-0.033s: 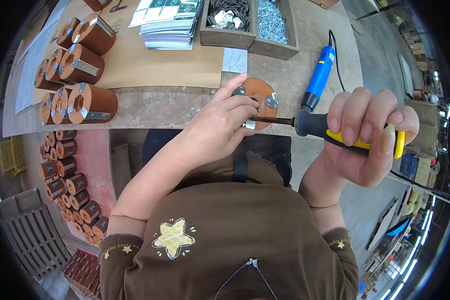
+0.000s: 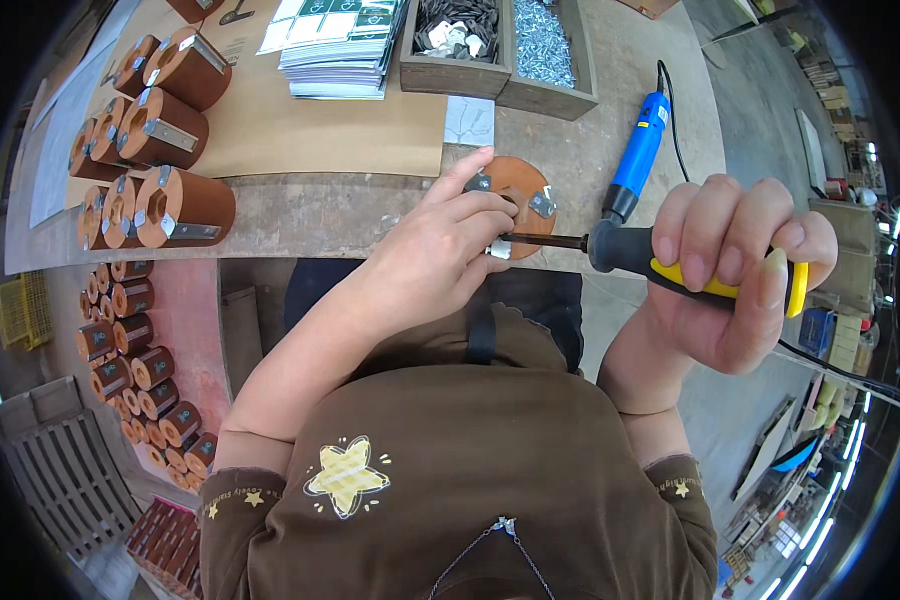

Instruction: The recorder uses a manual screwdriver to attach metal plates and screws to cylindrical industrial components on a workbench.

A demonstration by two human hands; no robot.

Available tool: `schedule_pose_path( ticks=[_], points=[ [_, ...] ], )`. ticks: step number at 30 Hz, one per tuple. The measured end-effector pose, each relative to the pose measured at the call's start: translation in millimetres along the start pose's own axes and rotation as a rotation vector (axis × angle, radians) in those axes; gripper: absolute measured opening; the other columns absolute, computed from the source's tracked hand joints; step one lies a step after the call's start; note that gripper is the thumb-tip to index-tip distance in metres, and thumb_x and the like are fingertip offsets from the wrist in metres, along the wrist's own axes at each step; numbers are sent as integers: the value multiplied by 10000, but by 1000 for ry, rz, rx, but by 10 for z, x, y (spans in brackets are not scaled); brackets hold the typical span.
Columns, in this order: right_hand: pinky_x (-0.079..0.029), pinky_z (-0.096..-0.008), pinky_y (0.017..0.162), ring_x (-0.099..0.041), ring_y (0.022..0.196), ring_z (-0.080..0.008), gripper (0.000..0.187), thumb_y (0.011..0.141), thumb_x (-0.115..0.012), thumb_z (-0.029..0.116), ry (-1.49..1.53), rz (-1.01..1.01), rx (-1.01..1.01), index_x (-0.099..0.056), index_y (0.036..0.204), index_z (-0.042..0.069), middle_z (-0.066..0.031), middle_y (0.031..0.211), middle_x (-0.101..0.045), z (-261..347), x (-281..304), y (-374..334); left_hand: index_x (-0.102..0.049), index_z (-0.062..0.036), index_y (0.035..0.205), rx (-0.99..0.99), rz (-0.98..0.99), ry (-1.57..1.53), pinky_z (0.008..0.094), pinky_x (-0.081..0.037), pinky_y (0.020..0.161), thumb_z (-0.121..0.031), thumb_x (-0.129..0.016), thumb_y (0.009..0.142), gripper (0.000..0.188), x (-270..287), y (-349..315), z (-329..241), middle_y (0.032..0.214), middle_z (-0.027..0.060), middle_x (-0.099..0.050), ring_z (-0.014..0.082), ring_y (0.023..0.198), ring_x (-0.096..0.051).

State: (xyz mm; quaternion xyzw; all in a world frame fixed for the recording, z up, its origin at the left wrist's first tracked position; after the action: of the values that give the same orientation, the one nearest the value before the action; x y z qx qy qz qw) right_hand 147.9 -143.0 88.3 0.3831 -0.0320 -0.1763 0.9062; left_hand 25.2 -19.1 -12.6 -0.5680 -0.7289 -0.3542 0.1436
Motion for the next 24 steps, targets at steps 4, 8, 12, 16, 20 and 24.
schedule_pose_path(
  ticks=[4, 8, 12, 16, 20, 24],
  points=[
    [-418, -281, 543, -417, 579, -103, 192, 895, -436, 116, -19, 22, -2, -425, 1084, 90, -21, 762, -411, -17, -1, 24, -596, -2, 944, 6, -8, -7, 435, -403, 959, 22, -703, 646, 317, -1, -7, 6, 1046, 114, -596, 380, 1268, -362],
    [-423, -279, 536, -434, 575, -105, 181, 888, -464, 122, -43, 38, -15, -412, 1059, 93, -23, 753, -416, 17, -42, 44, -598, -4, 948, 6, -1, -21, 435, -404, 955, 20, -708, 644, 324, 9, 7, -4, 1045, 109, -599, 380, 1266, -365],
    [-454, -294, 551, -451, 579, -112, 212, 848, -531, 119, -25, 122, -58, -401, 1013, 94, -35, 753, -439, 29, -45, 77, -599, -6, 949, 4, -4, -27, 435, -406, 952, 17, -712, 646, 325, 3, 2, 5, 1047, 108, -599, 381, 1266, -365],
    [-512, -351, 632, -473, 627, -155, 344, 739, -617, 138, -119, 262, -126, -387, 989, 85, -81, 774, -460, 9, -62, 198, -604, 1, 936, 7, -16, -56, 428, -389, 973, 9, -711, 650, 306, 1, 12, 14, 1017, 111, -603, 374, 1239, -389],
    [-504, -382, 674, -481, 661, -178, 405, 695, -623, 172, -209, -99, -288, -362, 982, 56, -96, 764, -451, 48, -294, 171, -603, 14, 914, 6, -33, -61, 423, -368, 1003, -8, -715, 648, 289, 16, 1, 12, 1002, 118, -603, 363, 1215, -412],
    [-423, -307, 577, -466, 600, -154, 508, 811, -612, 473, -134, 58, -295, -354, 985, 72, -61, 747, -442, 27, -376, 276, -599, 11, 924, 13, -7, -92, 421, -369, 1003, -25, -724, 647, 306, 18, -20, 74, 1016, 119, -604, 360, 1220, -411]
  ],
)
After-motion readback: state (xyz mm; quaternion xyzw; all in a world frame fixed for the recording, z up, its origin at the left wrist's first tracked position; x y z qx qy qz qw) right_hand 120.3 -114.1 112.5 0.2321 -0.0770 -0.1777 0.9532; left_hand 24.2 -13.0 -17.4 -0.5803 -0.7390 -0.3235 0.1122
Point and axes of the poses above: each hand's wrist, its own y-axis towards the middle knuckle, its own x-axis out of the back of the hand, z = x × y, the point moved 2 cm from there along y, towards the middle knuckle
